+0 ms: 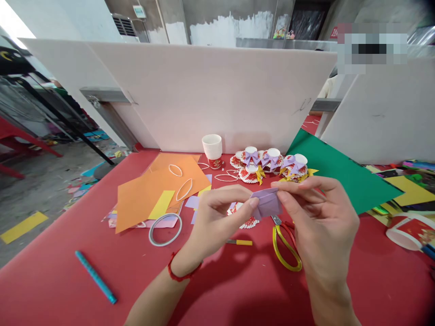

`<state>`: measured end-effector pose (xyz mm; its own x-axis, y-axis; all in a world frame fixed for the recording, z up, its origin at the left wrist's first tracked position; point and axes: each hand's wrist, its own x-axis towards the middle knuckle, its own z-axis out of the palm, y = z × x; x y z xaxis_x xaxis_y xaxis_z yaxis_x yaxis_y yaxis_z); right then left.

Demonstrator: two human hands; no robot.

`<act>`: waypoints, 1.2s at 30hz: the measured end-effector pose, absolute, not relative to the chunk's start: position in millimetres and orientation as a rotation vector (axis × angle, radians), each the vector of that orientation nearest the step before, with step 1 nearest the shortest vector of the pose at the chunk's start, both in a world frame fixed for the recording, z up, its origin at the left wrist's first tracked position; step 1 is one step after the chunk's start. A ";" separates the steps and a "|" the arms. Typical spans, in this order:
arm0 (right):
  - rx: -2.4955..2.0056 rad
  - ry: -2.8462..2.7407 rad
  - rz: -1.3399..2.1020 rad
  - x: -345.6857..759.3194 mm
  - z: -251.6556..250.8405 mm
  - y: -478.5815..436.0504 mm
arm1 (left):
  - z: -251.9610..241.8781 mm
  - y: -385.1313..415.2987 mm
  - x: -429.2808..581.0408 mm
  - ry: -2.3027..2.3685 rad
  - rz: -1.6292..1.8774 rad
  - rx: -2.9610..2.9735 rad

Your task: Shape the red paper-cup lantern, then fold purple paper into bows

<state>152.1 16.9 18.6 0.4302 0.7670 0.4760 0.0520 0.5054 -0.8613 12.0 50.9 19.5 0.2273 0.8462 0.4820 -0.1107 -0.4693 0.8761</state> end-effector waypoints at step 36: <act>-1.037 -1.384 0.512 148.4 19.9 21.3 | 20.5 47.4 9.1 0.680 1.330 1.593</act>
